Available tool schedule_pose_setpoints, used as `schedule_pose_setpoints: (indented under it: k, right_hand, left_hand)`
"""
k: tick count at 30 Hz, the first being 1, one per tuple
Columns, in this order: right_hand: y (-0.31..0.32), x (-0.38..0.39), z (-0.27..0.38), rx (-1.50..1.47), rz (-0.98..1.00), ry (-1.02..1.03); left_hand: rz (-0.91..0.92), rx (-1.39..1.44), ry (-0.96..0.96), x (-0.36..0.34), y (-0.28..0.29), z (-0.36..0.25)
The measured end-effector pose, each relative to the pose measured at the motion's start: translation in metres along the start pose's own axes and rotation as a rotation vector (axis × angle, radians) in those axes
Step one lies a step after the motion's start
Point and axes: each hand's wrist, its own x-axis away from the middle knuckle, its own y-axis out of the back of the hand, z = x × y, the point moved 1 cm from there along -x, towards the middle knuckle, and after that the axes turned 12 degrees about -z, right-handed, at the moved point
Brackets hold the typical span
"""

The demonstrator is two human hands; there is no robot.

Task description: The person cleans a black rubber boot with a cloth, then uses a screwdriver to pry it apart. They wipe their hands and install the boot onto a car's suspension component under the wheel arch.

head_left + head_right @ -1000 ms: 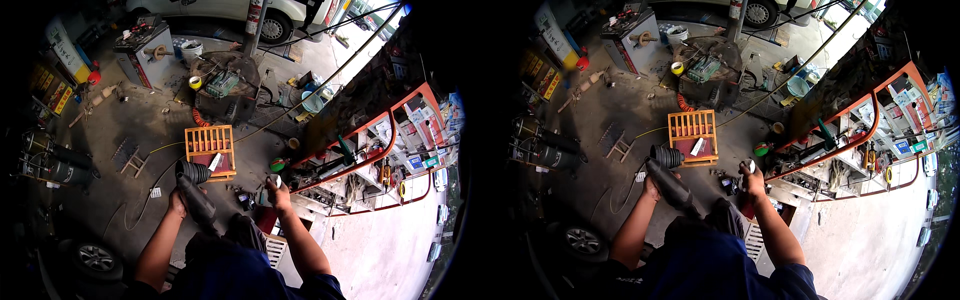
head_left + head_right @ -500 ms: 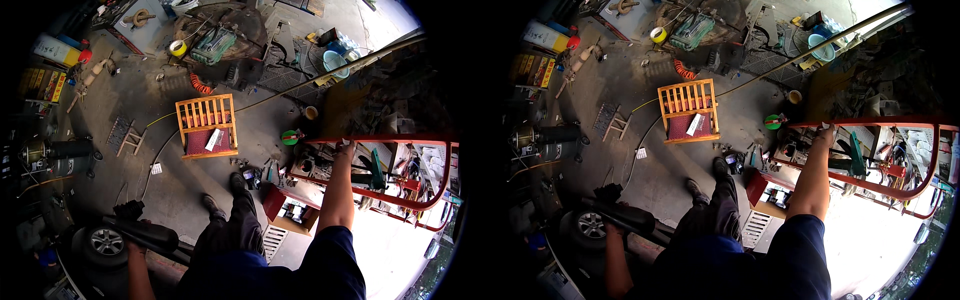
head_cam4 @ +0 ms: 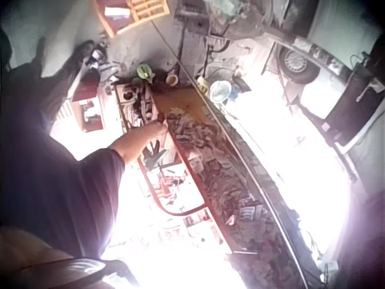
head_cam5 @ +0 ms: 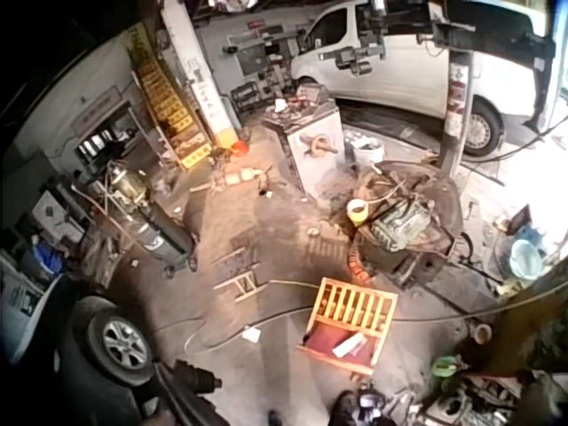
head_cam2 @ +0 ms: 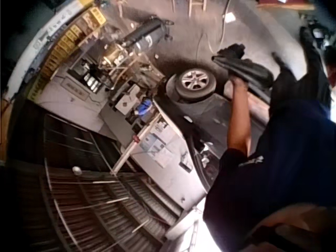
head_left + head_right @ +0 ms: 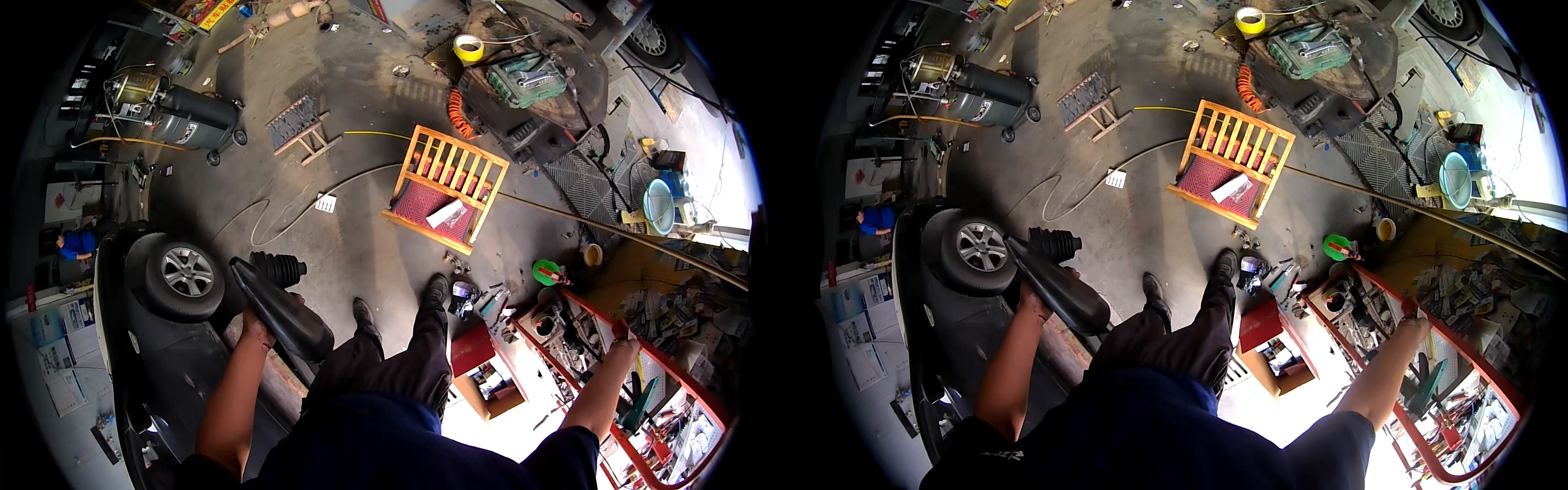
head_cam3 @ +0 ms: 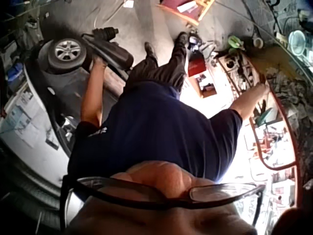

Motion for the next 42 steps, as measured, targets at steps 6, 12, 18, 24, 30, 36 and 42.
schedule_pose_setpoints:
  k: [6,12,18,24,30,36,42]
  right_hand:
    - [0.030,0.067,-0.006,0.083,-0.021,0.109]
    - [0.111,0.258,-0.114,0.397,-0.015,0.189]
    - [0.162,0.436,-0.251,0.729,0.553,0.303]
    - [0.158,0.595,-0.416,1.143,1.301,0.397]
    - [0.103,0.651,-0.703,1.379,1.702,0.922]
    - [0.056,0.642,-0.973,1.537,1.998,1.221]
    - [0.037,0.597,-1.110,1.513,2.121,1.325]
  left_hand:
    - [0.055,0.076,0.041,-0.053,0.057,0.008]
    - [-0.055,0.190,0.094,-0.078,0.096,-0.020]
    - [-0.078,0.120,0.057,-0.178,0.206,-0.008]
    - [0.029,0.086,-0.163,-0.328,0.291,0.039]
    - [-0.201,-0.603,-0.507,-0.499,0.310,0.073]
    - [-0.402,-0.870,-0.545,-0.639,0.300,0.126]
    - [-0.452,-0.880,-0.992,-0.782,0.289,0.212]
